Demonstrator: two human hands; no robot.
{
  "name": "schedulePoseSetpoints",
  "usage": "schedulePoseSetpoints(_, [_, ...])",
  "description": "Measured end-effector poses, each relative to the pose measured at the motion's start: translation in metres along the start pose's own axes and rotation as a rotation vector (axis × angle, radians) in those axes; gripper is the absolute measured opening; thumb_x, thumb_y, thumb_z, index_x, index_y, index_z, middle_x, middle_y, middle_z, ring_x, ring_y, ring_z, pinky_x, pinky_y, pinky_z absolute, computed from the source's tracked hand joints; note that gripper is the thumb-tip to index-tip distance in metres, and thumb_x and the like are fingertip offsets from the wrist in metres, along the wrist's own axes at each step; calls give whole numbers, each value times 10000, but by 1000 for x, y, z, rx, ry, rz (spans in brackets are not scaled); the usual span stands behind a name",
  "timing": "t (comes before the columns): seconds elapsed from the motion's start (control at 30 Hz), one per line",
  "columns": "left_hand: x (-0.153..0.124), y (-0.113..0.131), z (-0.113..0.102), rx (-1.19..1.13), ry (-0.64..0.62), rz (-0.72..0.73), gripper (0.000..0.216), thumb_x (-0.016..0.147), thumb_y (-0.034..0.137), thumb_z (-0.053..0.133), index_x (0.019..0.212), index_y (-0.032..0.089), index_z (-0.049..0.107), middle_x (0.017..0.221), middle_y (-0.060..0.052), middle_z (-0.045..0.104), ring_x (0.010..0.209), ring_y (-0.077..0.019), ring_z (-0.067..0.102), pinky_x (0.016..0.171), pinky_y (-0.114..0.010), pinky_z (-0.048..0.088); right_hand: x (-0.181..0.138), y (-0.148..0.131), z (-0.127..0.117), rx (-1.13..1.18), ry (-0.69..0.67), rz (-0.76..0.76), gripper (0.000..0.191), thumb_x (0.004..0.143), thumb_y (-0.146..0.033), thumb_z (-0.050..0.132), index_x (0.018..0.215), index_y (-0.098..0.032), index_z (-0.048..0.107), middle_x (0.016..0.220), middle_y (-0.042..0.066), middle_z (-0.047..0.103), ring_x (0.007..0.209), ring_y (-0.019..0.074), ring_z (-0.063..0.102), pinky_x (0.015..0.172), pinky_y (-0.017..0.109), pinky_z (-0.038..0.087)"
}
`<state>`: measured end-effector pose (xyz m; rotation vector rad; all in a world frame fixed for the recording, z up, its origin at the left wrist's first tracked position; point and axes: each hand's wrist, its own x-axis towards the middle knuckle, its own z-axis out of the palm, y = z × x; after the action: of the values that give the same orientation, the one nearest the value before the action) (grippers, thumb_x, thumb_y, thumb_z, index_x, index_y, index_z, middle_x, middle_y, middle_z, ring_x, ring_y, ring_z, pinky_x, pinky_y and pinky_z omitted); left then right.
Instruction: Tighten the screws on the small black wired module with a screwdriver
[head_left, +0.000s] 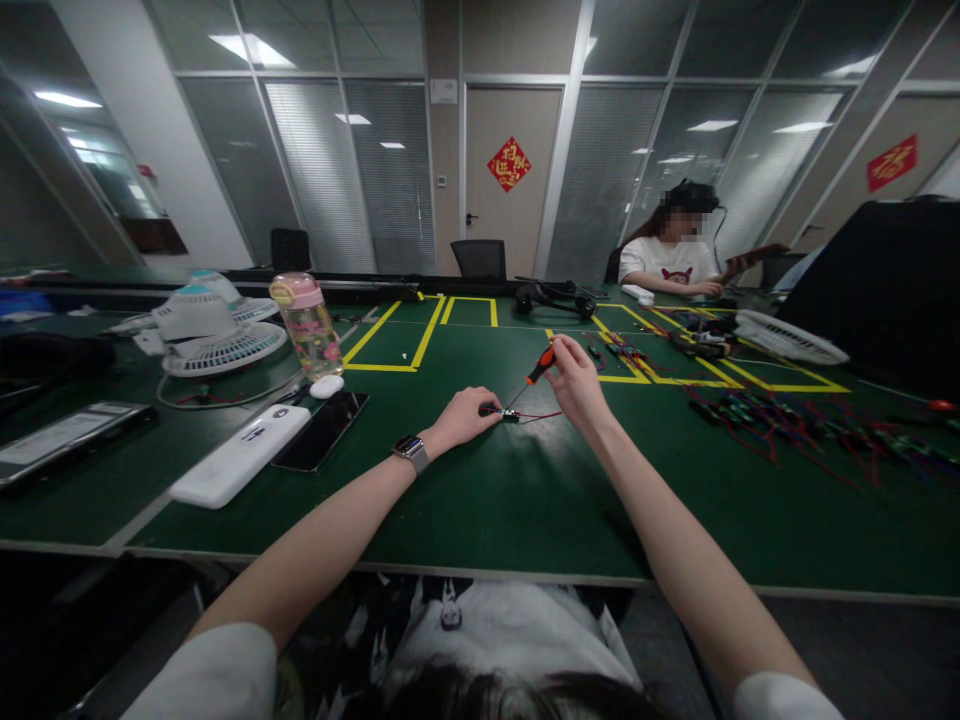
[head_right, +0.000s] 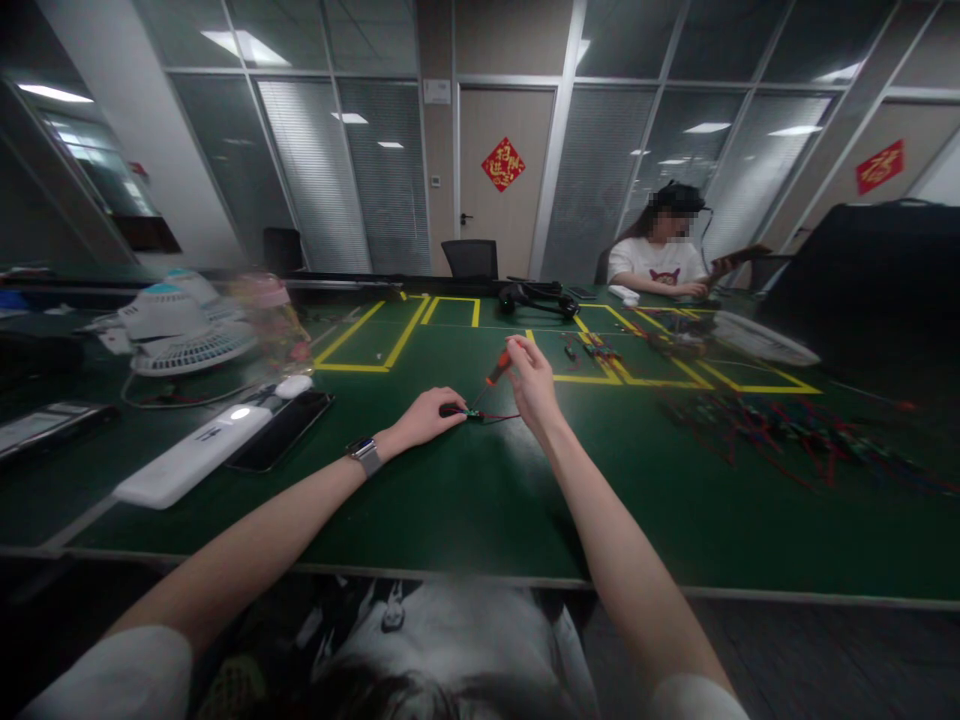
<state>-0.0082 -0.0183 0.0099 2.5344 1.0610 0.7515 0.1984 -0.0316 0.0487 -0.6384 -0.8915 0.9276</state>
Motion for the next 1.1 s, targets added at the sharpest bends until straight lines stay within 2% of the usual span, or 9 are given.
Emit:
schedulePoseSetpoints(0.2, [1,-2,2,4,16,2,85,919,257,713,956,199,763,1083,-53,756,1014,-230,682,948,-355,519,-3,-6,1,9,-115,46,358,737,-503,835,1011,-313,703,888,-13,748,918,187,704,800,333,546])
schedulePoseSetpoints(0.37, [0,-5,4,2,25,15,86,922,251,713,960,192,762,1093,-60,756,1022,-232,683,955,-364,518,-4,-7,4,14,-95,48,389,691,-557,847,928,-290,692,895,-2,748,950,204,706,789,330,546])
schedulePoseSetpoints(0.57, [1,-8,5,-3,19,24,119,937,283,701,984,193,762,1115,-63,752,1039,-233,677,957,-364,521,-6,-7,8,-43,-34,-8,402,606,-528,898,855,-276,707,839,-27,668,781,159,618,711,295,537])
schedulePoseSetpoints(0.67, [0,-4,3,10,16,8,107,927,272,707,972,191,760,1112,-64,754,1040,-232,675,976,-368,514,-6,-8,7,-67,-90,-13,375,655,-520,877,899,-284,717,791,-29,660,792,162,627,754,312,535])
schedulePoseSetpoints(0.77, [-1,0,0,9,10,-3,112,923,278,707,973,191,758,1115,-62,753,1042,-237,674,982,-377,513,-6,-9,5,-51,-133,-2,350,734,-517,831,980,-305,702,843,-17,705,868,175,666,823,343,539])
schedulePoseSetpoints(0.87, [-2,1,-1,1,4,-9,118,927,289,700,973,196,756,1120,-62,752,1046,-241,675,977,-377,517,-6,-8,4,-29,-126,23,336,760,-530,805,974,-305,676,889,-5,729,899,191,685,812,352,544])
schedulePoseSetpoints(0.97, [-2,1,-1,4,5,-6,108,925,283,698,964,200,756,1110,-59,753,1046,-238,677,982,-373,515,-6,-7,6,-16,-100,40,352,732,-541,818,937,-293,675,898,-2,729,883,193,679,773,337,544])
schedulePoseSetpoints(1.1, [0,0,0,8,8,-10,105,927,279,696,965,203,758,1107,-54,753,1033,-234,681,975,-366,517,-9,-8,11,8,-52,17,384,625,-511,898,871,-285,710,822,-29,672,771,152,623,705,287,531])
